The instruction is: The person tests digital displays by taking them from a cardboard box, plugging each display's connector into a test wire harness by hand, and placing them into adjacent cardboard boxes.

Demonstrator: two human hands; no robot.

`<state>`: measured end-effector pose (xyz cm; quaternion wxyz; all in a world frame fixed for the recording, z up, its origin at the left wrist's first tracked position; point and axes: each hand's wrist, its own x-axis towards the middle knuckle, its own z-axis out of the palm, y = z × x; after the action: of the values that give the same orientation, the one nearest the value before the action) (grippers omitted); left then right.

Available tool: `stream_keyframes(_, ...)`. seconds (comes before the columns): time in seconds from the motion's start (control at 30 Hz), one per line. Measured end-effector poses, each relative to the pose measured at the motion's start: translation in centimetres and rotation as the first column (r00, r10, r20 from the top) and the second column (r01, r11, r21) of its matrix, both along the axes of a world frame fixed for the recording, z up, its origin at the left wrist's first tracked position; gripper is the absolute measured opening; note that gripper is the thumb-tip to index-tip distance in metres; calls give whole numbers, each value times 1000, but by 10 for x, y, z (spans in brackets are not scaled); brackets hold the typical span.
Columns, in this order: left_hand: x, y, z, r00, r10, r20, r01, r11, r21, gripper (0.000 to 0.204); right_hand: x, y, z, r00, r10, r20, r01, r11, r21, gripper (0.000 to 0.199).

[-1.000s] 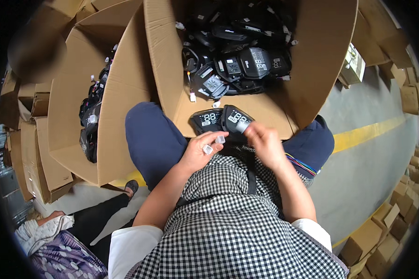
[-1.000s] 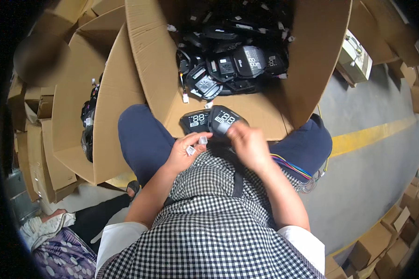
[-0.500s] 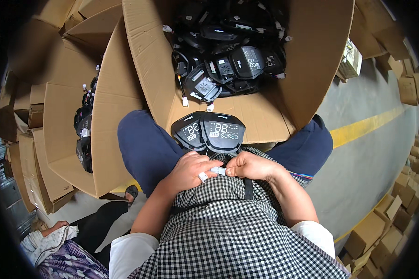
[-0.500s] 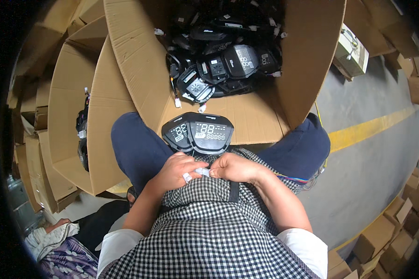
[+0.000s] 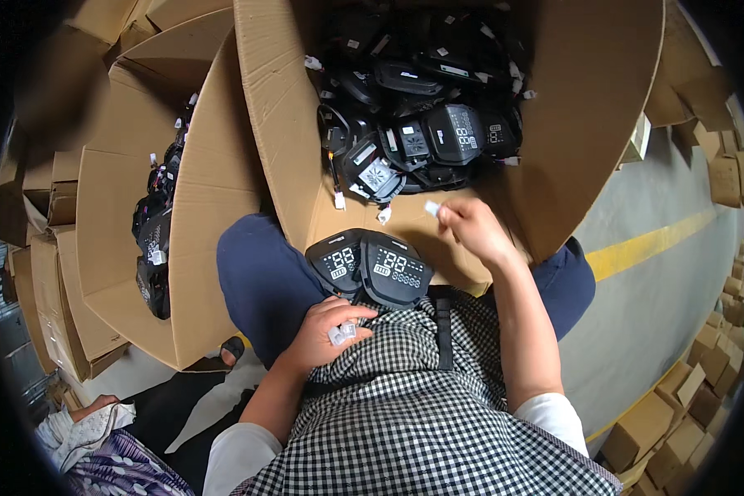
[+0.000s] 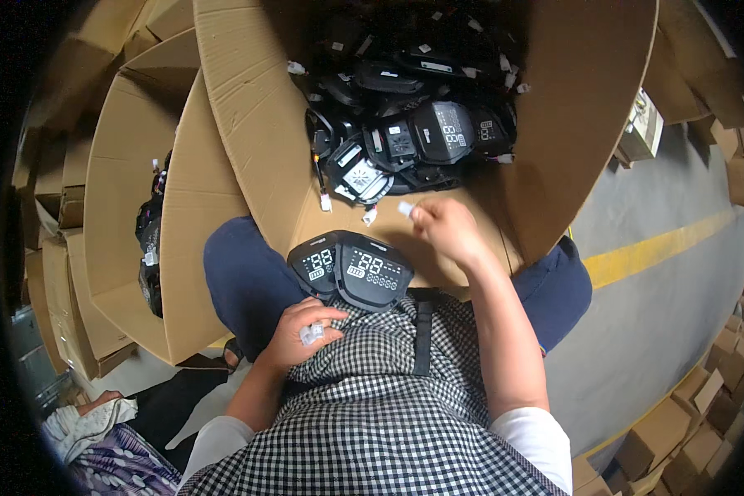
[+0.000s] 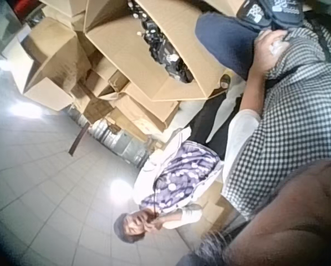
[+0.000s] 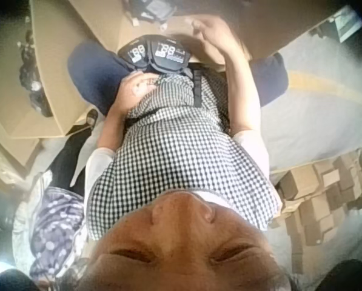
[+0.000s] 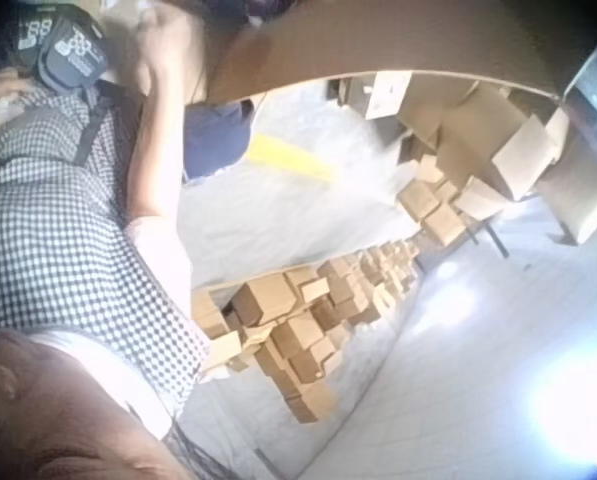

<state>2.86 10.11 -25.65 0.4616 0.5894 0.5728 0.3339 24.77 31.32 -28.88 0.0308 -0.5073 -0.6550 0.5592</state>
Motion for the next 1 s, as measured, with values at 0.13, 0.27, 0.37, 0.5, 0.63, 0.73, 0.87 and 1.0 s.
stream_keyframes(0.13,-6,-6,2,995,96,37,-99,989,108,17,-67,-2,-97,980,-156,-125,140,982,-128,25)
stream_keyframes(0.27,-3,-9,-20,999,53,-11,-51,993,104,16,-112,-6,-147,873,359,331,-431,885,178,32)
stream_keyframes(0.37,10,-7,-37,1000,10,8,-12,978,207,19,-101,2,-158,708,446,548,-597,792,126,39)
stream_keyframes(0.5,20,-16,-46,999,23,24,-28,970,243,16,-57,11,-148,695,381,610,-582,796,166,55)
stream_keyframes(0.63,24,-23,-38,993,90,76,-107,956,274,13,4,32,-92,978,-5,210,-3,999,38,18)
stream_keyframes(0.73,23,-23,-30,987,145,67,-159,945,286,10,37,55,-22,947,61,317,-212,858,468,27)
stream_keyframes(0.87,28,-17,-20,961,264,84,-275,882,382,8,25,23,66,988,149,41,-122,585,802,17)
stream_keyframes(1.0,44,8,7,956,292,3,-268,873,408,16,37,-22,71,863,378,336,-442,242,863,13)
